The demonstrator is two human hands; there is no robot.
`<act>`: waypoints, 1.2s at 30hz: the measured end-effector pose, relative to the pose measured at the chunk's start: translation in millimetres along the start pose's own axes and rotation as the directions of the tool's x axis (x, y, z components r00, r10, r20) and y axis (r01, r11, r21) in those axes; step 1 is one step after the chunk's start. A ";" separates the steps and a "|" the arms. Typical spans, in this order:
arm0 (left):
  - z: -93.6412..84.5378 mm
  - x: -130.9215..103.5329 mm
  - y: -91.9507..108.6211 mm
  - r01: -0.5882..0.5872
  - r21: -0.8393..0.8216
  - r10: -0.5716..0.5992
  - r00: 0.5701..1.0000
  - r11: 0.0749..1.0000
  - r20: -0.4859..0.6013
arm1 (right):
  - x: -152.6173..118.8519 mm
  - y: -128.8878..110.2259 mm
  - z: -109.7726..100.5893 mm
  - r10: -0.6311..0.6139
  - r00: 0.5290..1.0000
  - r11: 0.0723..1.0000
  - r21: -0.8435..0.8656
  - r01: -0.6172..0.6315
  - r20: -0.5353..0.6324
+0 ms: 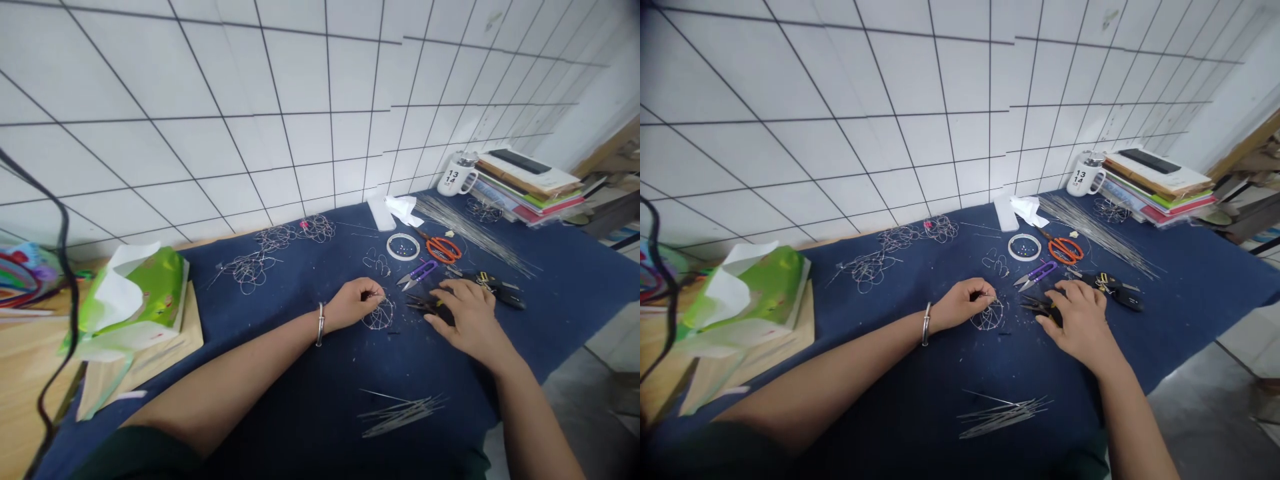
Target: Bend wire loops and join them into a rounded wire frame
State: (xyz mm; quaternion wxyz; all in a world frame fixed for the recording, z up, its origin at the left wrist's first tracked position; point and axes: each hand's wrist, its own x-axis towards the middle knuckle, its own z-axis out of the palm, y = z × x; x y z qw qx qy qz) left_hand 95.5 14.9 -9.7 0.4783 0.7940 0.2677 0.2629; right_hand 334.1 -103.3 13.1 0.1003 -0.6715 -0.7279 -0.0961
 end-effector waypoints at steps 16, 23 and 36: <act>-0.8 1.7 -6.7 -0.084 0.092 0.094 0.990 0.992 -0.109 | 86.0 -64.6 -5.9 -0.090 0.988 0.845 0.535 0.008 0.128; -6.8 -1.2 -2.3 -0.091 0.066 0.094 0.994 0.994 -0.047 | 80.4 -57.2 8.3 -0.034 0.974 0.603 0.782 -0.159 0.224; -4.8 -3.4 -3.3 -0.099 0.028 0.100 0.994 0.995 -0.044 | 73.1 -59.6 10.1 0.004 0.992 0.584 0.805 -0.104 0.125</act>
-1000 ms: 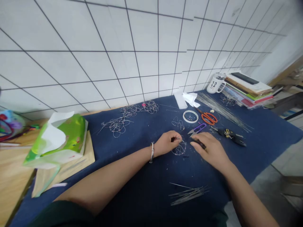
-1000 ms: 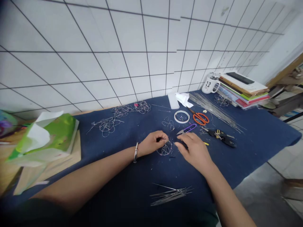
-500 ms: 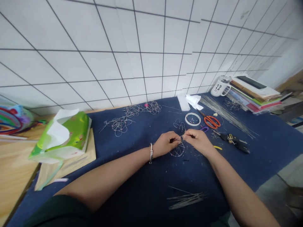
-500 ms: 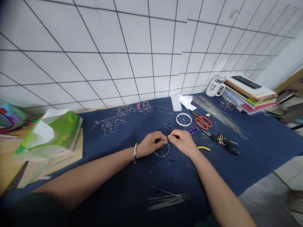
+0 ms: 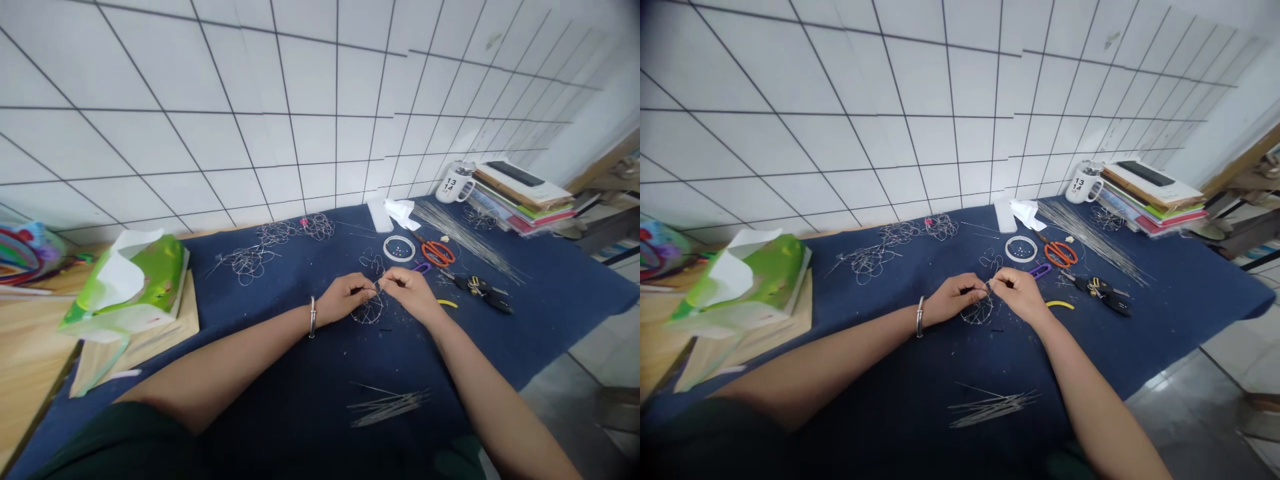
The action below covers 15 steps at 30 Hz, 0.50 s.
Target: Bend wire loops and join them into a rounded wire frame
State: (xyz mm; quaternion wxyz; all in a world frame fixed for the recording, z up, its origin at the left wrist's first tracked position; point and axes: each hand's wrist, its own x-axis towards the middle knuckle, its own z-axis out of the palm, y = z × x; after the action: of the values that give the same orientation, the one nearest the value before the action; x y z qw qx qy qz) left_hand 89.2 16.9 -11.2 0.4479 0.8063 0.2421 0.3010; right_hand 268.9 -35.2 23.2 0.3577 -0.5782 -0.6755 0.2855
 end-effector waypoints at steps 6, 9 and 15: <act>1.9 3.2 -2.5 0.102 -0.160 -0.080 0.987 0.982 0.139 | -5.7 -5.2 -0.2 -0.063 0.998 0.998 -0.013 0.063 0.013; 2.8 4.1 -2.1 0.074 -0.217 -0.047 0.991 0.973 0.125 | -7.5 -6.5 -0.7 -0.086 0.996 0.996 0.002 0.086 0.006; -0.9 6.8 -2.1 0.125 -0.346 -0.176 0.977 0.930 -0.119 | -1.6 19.9 -12.7 -0.066 0.973 0.974 -0.225 0.014 -0.223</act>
State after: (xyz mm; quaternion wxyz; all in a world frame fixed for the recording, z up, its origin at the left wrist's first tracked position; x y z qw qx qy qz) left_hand 93.1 22.9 -10.8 0.5815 0.6726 0.2807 0.3615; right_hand 290.8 -33.8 14.5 0.3720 -0.6297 -0.6689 0.1326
